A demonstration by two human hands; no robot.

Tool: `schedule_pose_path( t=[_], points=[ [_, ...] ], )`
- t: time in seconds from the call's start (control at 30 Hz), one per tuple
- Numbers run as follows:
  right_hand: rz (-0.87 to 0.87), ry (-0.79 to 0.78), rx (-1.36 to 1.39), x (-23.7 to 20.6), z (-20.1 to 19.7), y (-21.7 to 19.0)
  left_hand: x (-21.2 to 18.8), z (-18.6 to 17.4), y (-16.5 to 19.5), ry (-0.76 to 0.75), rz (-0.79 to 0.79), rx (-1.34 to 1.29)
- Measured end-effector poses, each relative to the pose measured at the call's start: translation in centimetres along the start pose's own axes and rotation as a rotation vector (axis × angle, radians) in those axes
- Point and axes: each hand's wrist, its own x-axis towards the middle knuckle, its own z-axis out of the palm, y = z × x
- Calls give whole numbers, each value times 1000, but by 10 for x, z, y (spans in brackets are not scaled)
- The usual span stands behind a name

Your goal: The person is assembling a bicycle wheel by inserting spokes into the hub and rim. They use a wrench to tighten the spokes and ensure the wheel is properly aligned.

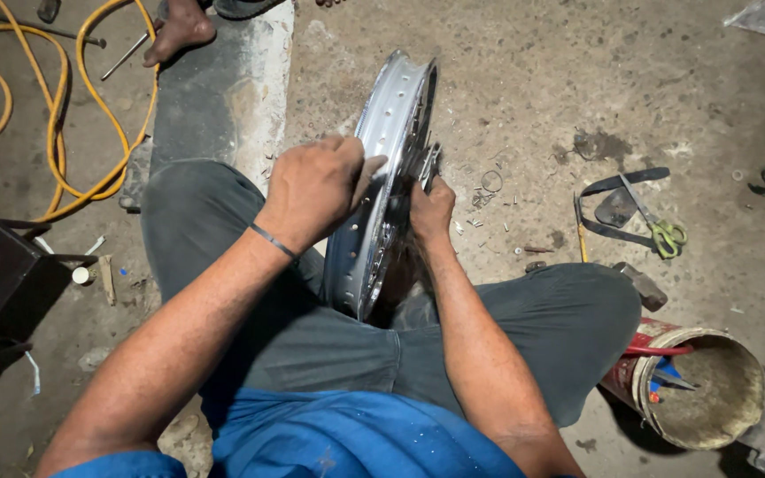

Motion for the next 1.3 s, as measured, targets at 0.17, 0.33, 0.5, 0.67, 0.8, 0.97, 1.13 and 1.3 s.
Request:
schedule_pose_path(
  t=[0.17,0.33,0.5,0.67,0.8,0.97,1.13,1.3],
  points=[
    [-123,48,-126,2,-2,13,2,-20,14,119,51,12],
    [0,24,-40,-11,-9,21,16,8,69,-69,297,-110],
    [2,34,41,-28,-18,12,32,57,123,-151,447,-47],
    [15,32,53,-32,-21,5,55,75,135,-74,473,-39],
    [8,25,82,-26,-15,12,44,31,113,-63,466,-249],
    [-33,26,106,-13,-4,26,3,-34,65,-115,149,-160],
    [-80,120,-15,-10,4,30,-32,-26,38,-215,-54,-84],
    [-153,30,-6,-10,6,21,-56,-21,34,-137,-37,-163]
  ],
)
